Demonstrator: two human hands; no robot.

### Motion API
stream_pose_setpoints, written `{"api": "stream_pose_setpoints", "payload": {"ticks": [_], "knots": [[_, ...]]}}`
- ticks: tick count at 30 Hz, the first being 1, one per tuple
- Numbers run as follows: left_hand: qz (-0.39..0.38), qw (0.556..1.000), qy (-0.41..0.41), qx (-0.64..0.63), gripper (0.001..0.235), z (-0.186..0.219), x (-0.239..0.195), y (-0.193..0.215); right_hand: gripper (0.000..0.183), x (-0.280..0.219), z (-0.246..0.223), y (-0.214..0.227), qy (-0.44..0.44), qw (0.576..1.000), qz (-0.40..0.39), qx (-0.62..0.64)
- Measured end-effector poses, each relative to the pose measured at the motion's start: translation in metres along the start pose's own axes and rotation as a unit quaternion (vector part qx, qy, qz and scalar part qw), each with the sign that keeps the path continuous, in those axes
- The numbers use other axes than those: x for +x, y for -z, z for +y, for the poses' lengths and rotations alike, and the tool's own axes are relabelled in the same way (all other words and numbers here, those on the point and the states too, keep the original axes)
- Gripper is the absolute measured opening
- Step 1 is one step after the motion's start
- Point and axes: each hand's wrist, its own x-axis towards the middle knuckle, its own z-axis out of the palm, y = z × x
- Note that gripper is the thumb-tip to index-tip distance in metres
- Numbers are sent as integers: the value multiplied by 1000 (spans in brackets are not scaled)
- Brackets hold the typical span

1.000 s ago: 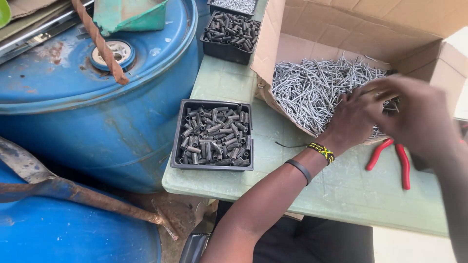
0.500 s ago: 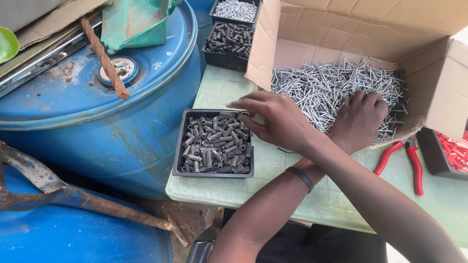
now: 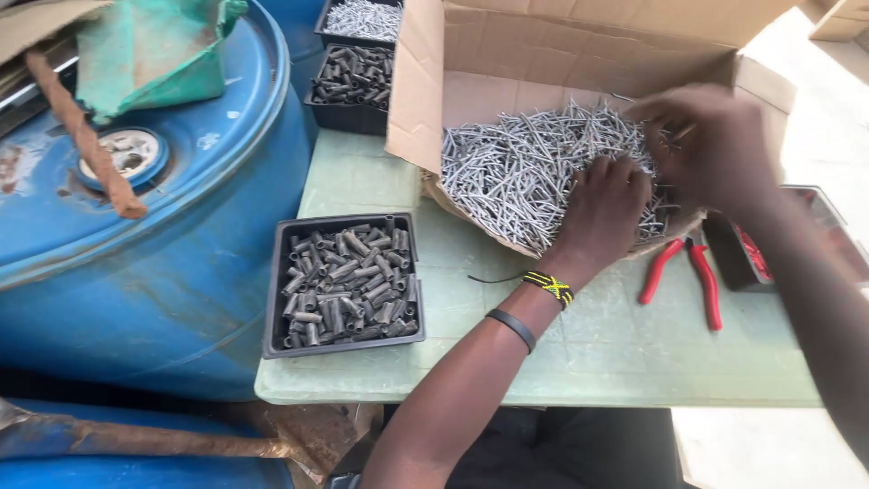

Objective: A person is manually sorting small grey wall plugs from a box of silver nails into a separate plastic tray.

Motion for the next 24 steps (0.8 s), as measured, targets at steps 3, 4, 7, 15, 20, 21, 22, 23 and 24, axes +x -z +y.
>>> {"api": "stream_pose_setpoints", "payload": {"ticks": [3, 4, 7, 15, 20, 21, 22, 23, 24], "knots": [[-76, 992, -7, -99, 21, -1, 5, 4, 49, -13, 77, 32, -18, 962, -50, -270], [-80, 992, -8, -100, 18, -1, 5, 4, 25, -16, 90, 34, -1, 946, -73, -315], [-83, 991, -8, -104, 18, -1, 4, 6, 8, -26, 110, 19, 18, 899, -103, -425], [-65, 993, -14, -100, 19, -3, 2, 6, 9, 14, 126, -34, -41, 763, -369, -529], [-71, 990, 3, -122, 22, -4, 3, 0, 28, 24, 141, -56, -86, 767, -418, -480], [-71, 990, 3, -122, 22, -5, 3, 0, 28, 25, 142, -56, -87, 766, -418, -480], [-75, 990, 2, -118, 23, -5, 3, 0, 29, 26, 142, -56, -112, 776, -413, -463], [-80, 990, 1, -115, 26, -4, 3, 0, 29, 26, 142, -57, -137, 786, -408, -444], [-80, 990, 1, -115, 26, -4, 3, 0, 29, 27, 144, -58, -138, 785, -408, -444]]}}
